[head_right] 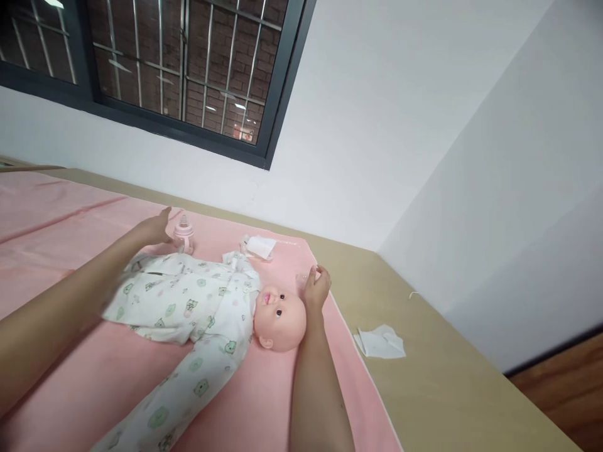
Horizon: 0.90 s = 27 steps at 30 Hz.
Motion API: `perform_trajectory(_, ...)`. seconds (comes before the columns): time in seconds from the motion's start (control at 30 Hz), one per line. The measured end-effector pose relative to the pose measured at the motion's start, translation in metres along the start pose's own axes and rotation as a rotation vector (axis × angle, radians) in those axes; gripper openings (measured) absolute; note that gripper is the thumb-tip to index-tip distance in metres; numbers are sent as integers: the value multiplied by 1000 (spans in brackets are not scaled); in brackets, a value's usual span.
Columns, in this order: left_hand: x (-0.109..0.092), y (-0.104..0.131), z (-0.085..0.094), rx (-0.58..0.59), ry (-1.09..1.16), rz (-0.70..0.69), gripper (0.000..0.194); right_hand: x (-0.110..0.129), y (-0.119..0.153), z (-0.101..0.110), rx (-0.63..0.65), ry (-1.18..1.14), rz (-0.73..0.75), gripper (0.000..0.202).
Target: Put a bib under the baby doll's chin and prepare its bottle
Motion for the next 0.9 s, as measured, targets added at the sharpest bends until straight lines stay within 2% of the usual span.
perform_trajectory(0.1,-25,19,18,-68,40,-59,94,12,2,6,-27,6,38,49)
perform_trajectory(0.13,-41,28,19,-78,86,-125,88,15,3,8,-25,3,51,46)
perform_trajectory(0.2,-78,48,13,-5,139,-267,73,22,4,9,-15,-14,86,42)
perform_trajectory(0.33,-160,94,-26,325,181,-562,45,33,8,6,22,-44,157,43)
perform_trajectory(0.4,-193,113,-50,503,165,-644,37,37,10,4,59,-62,172,44)
perform_trajectory(0.47,-217,124,-73,677,133,-670,36,39,11,1,111,-82,172,45)
perform_trajectory(0.57,-237,128,-106,882,38,-611,41,41,14,-5,195,-103,175,46)
perform_trajectory(0.7,-250,125,-138,1048,-56,-544,37,43,18,-13,287,-124,188,48)
perform_trajectory(0.8,-256,129,-149,1120,-3,-578,31,44,19,-16,325,-120,196,48)
perform_trajectory(0.9,-257,134,-152,1143,75,-609,32,46,20,-17,336,-136,187,49)
Point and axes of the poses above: each hand's wrist, its own y-axis away from the middle knuckle, its own z-axis out of the back of the hand, x = y × z, the point moved 4 cm from there along -y, towards the middle knuckle, and after that the axes turned 9 degrees about z, right-handed, at the moved point
